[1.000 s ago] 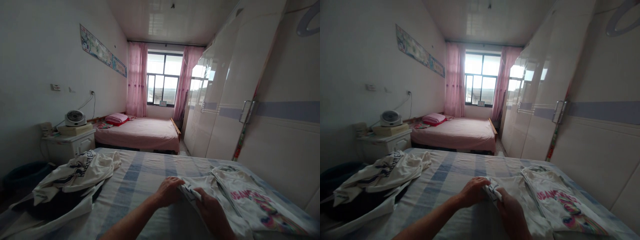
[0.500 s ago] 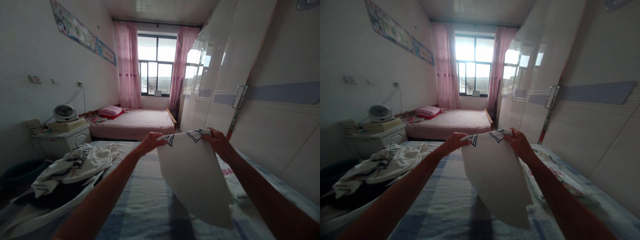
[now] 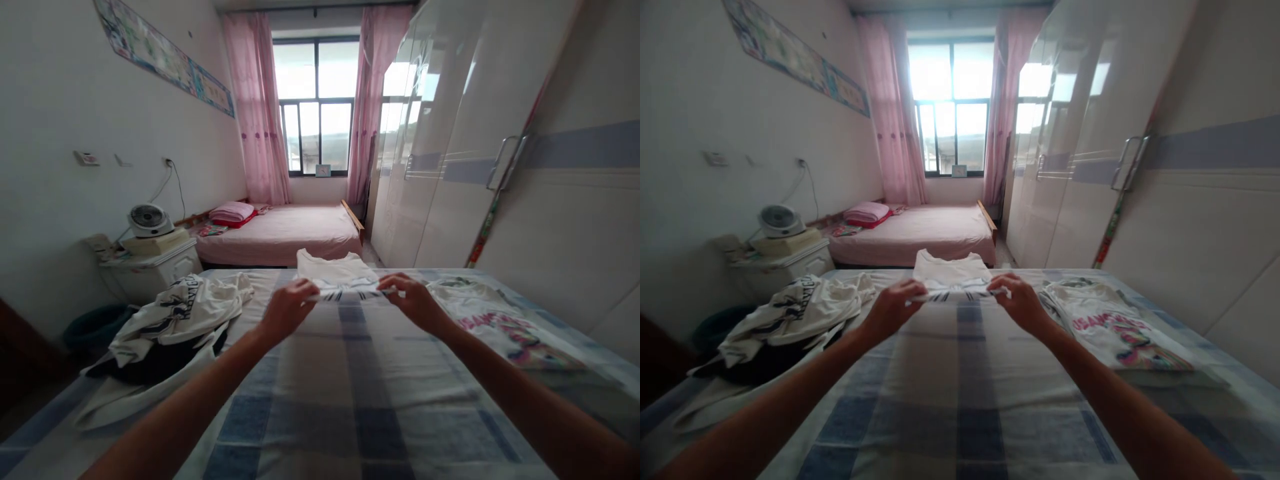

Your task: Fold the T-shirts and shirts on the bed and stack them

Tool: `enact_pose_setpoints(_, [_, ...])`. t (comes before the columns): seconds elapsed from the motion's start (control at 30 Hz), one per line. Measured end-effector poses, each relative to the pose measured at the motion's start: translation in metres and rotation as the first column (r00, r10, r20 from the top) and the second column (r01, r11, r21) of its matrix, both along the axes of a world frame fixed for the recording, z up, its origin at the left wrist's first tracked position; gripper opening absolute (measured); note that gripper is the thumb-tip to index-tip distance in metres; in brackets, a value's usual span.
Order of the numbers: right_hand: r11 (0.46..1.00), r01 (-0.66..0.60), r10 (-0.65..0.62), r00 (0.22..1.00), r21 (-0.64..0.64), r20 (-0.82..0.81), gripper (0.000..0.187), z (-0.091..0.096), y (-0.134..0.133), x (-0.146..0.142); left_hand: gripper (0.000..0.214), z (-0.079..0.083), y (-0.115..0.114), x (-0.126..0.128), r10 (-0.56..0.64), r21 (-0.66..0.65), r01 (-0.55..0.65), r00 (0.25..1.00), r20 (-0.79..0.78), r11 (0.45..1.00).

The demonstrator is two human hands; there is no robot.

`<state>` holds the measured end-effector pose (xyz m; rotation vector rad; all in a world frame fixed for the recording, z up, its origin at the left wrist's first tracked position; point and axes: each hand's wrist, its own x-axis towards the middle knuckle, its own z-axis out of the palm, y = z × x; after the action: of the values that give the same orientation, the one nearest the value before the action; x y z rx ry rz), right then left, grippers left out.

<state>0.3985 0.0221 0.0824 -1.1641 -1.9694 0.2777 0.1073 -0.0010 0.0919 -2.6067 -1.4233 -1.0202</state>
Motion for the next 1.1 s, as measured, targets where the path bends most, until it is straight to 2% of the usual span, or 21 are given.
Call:
enact_pose_setpoints(0.07, [0.988, -0.084, 0.101, 0.986, -0.128, 0.134, 0.025, -0.041, -0.025, 0.003, 0.010, -0.041, -0.031, -0.010, -0.049, -0.187, 0.013, 0.981, -0.190, 0.982])
enact_pose_setpoints(0.1, [0.972, -0.111, 0.152, 0.969, -0.208, 0.194, 0.031, -0.057, -0.036, 0.005, 0.009, -0.056, -0.044, -0.015, -0.100, -0.269, 0.030, 0.963, -0.249, 0.963])
enact_pose_setpoints(0.17, [0.942, -0.110, 0.196, 0.948, -0.317, 0.252, 0.043, -0.078, -0.050, 0.009, 0.014, -0.074, -0.060, -0.023, -0.126, -0.353, 0.022, 0.953, -0.275, 0.935])
enact_pose_setpoints(0.27, [0.957, -0.032, 0.099, 0.970, -0.289, 0.221, 0.045, -0.080, -0.050, 0.009, 0.022, -0.074, -0.056, -0.024, -0.035, -0.306, -0.023, 0.983, -0.183, 0.952])
enact_pose_setpoints(0.37, [0.979, -0.003, 0.043, 0.981, -0.205, 0.191, 0.037, -0.066, -0.032, -0.006, 0.028, -0.067, -0.031, -0.010, 0.001, -0.201, -0.030, 0.989, -0.146, 0.979])
enact_pose_setpoints(0.43, [0.984, -0.003, 0.039, 0.979, -0.178, 0.201, 0.038, -0.061, -0.017, -0.022, 0.035, -0.070, -0.014, 0.005, -0.003, -0.151, -0.024, 0.984, -0.177, 0.988])
enact_pose_setpoints(0.5, [0.987, 0.015, 0.024, 0.969, -0.158, 0.246, 0.042, -0.065, -0.006, -0.041, 0.043, -0.080, -0.003, 0.018, -0.023, -0.127, -0.006, 0.974, -0.225, 0.992])
enact_pose_setpoints(0.57, [0.988, 0.050, 0.001, 0.944, -0.147, 0.331, 0.047, -0.077, 0.000, -0.058, 0.051, -0.096, 0.002, 0.024, -0.031, -0.155, -0.013, 0.960, -0.278, 0.988])
enact_pose_setpoints(0.7, [0.975, 0.094, 0.023, 0.857, -0.201, 0.515, 0.050, -0.107, -0.003, -0.072, 0.069, -0.122, -0.003, 0.011, 0.108, -0.277, -0.215, 0.928, -0.356, 0.937])
enact_pose_setpoints(0.77, [0.973, 0.083, 0.049, 0.839, -0.217, 0.542, 0.049, -0.110, -0.005, -0.073, 0.070, -0.122, -0.005, 0.003, 0.181, -0.274, -0.301, 0.904, -0.387, 0.914])
enact_pose_setpoints(0.83, [0.978, 0.065, 0.047, 0.854, -0.196, 0.518, 0.050, -0.103, -0.002, -0.074, 0.060, -0.113, -0.003, 0.002, 0.229, -0.228, -0.337, 0.889, -0.396, 0.914])
enact_pose_setpoints(0.97, [0.991, 0.044, 0.017, 0.895, -0.126, 0.445, 0.054, -0.082, 0.016, -0.090, 0.048, -0.096, 0.018, 0.018, 0.221, -0.144, -0.282, 0.914, -0.339, 0.948])
enact_pose_setpoints(1.03, [0.989, 0.045, 0.022, 0.893, -0.138, 0.449, 0.055, -0.081, 0.029, -0.101, 0.049, -0.099, 0.034, 0.024, 0.198, -0.163, -0.259, 0.927, -0.319, 0.952])
enact_pose_setpoints(1.1, [0.982, 0.069, 0.025, 0.878, -0.178, 0.478, 0.054, -0.088, 0.042, -0.107, 0.051, -0.109, 0.049, 0.023, 0.189, -0.213, -0.264, 0.929, -0.318, 0.941])
